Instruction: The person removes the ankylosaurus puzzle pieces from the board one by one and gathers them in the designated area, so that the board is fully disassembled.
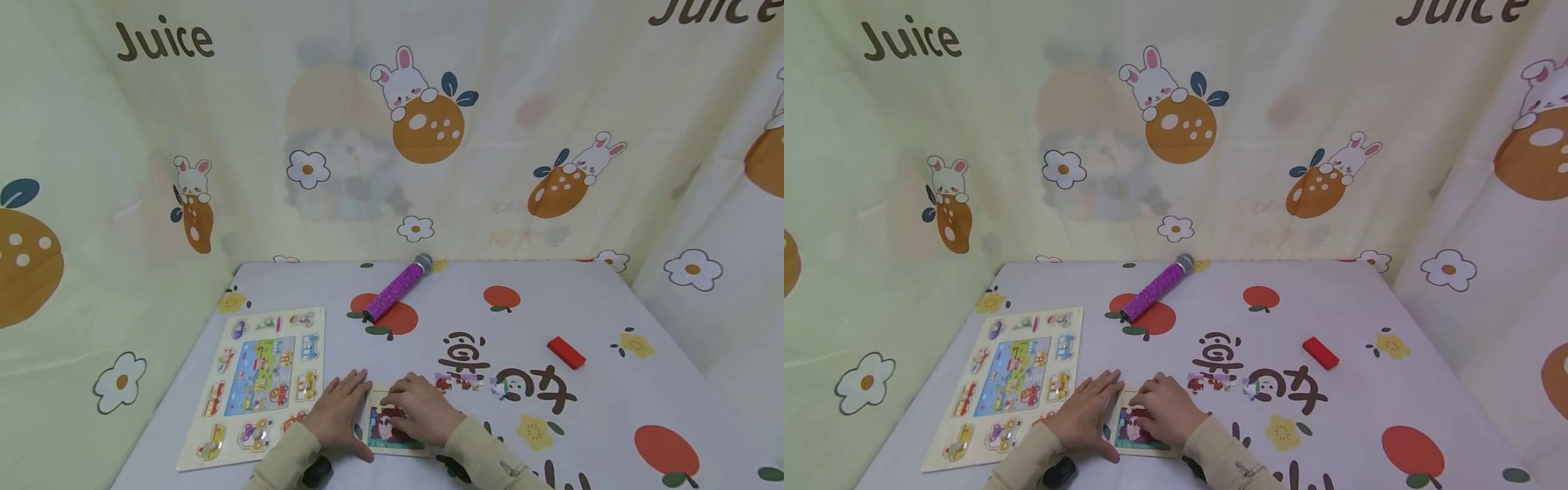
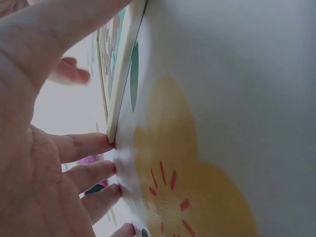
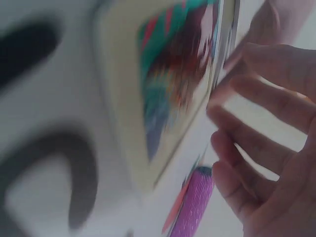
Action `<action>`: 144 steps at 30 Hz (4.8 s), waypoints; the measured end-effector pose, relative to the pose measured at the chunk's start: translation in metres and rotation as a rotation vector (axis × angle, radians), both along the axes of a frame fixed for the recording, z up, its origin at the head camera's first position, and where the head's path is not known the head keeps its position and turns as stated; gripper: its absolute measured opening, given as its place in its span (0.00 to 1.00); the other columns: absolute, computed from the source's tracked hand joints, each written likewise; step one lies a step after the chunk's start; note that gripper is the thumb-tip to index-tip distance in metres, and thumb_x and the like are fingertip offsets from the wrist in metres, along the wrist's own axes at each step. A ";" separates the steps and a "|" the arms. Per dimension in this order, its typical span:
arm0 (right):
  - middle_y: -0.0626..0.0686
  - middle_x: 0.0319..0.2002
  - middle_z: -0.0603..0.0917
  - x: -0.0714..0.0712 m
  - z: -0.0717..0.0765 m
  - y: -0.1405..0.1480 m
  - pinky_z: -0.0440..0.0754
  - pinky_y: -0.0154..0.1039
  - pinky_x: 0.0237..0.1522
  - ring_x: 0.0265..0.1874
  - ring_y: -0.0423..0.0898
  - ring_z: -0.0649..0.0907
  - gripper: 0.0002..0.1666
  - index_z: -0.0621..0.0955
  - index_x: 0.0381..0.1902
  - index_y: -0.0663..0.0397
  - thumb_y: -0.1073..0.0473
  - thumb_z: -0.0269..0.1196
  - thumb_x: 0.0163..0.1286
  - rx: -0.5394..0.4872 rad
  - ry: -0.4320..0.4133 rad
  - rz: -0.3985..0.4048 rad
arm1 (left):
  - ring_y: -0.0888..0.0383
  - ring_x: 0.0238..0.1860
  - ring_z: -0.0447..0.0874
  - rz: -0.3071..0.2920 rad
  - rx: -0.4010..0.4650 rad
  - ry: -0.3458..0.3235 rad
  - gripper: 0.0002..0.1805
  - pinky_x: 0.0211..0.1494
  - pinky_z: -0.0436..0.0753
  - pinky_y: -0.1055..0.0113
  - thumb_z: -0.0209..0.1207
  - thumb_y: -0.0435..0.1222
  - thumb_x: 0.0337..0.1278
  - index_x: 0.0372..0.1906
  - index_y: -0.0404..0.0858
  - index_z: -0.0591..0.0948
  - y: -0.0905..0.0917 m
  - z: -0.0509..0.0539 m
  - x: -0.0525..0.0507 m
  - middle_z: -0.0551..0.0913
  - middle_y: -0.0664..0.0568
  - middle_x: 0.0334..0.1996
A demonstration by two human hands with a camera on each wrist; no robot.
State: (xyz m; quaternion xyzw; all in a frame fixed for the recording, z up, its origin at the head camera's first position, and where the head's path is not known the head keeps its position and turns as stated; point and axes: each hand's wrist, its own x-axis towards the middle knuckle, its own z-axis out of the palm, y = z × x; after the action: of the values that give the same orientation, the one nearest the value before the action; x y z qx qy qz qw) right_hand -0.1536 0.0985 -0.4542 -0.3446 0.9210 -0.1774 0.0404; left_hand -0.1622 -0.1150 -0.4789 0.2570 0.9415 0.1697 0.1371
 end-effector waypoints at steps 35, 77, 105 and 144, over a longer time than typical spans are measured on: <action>0.44 0.33 0.76 0.005 -0.011 -0.026 0.74 0.33 0.33 0.31 0.38 0.72 0.22 0.85 0.49 0.48 0.51 0.73 0.55 0.007 0.006 -0.098 | 0.45 0.75 0.51 -0.019 0.037 0.041 0.65 0.76 0.52 0.45 0.76 0.62 0.19 0.70 0.36 0.65 -0.002 -0.002 0.000 0.57 0.43 0.74; 0.42 0.38 0.75 -0.015 -0.014 0.098 0.71 0.33 0.34 0.35 0.40 0.70 0.25 0.83 0.54 0.54 0.50 0.69 0.60 -0.188 -0.140 -0.124 | 0.46 0.75 0.49 -0.024 0.037 0.056 0.67 0.77 0.51 0.47 0.76 0.62 0.18 0.71 0.36 0.63 -0.003 -0.003 0.000 0.55 0.44 0.75; 0.39 0.37 0.75 -0.017 -0.017 0.099 0.72 0.33 0.36 0.36 0.38 0.71 0.26 0.83 0.53 0.51 0.49 0.70 0.58 -0.133 -0.167 -0.105 | 0.47 0.76 0.48 -0.011 0.012 0.059 0.66 0.78 0.50 0.48 0.75 0.63 0.20 0.72 0.38 0.62 -0.002 -0.005 -0.004 0.54 0.46 0.75; 0.39 0.36 0.75 -0.009 -0.024 0.091 0.73 0.36 0.36 0.36 0.38 0.70 0.25 0.85 0.50 0.43 0.50 0.74 0.52 -0.038 -0.148 -0.148 | 0.47 0.76 0.48 -0.019 0.016 0.057 0.67 0.77 0.50 0.47 0.75 0.63 0.18 0.71 0.38 0.62 -0.004 -0.010 -0.002 0.54 0.45 0.75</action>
State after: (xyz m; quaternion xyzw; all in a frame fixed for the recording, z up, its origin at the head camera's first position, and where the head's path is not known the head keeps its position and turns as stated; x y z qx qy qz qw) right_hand -0.1626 0.1893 -0.4782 -0.2624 0.9349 -0.2222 0.0884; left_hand -0.1641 -0.1191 -0.4887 0.2720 0.9410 0.1686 0.1097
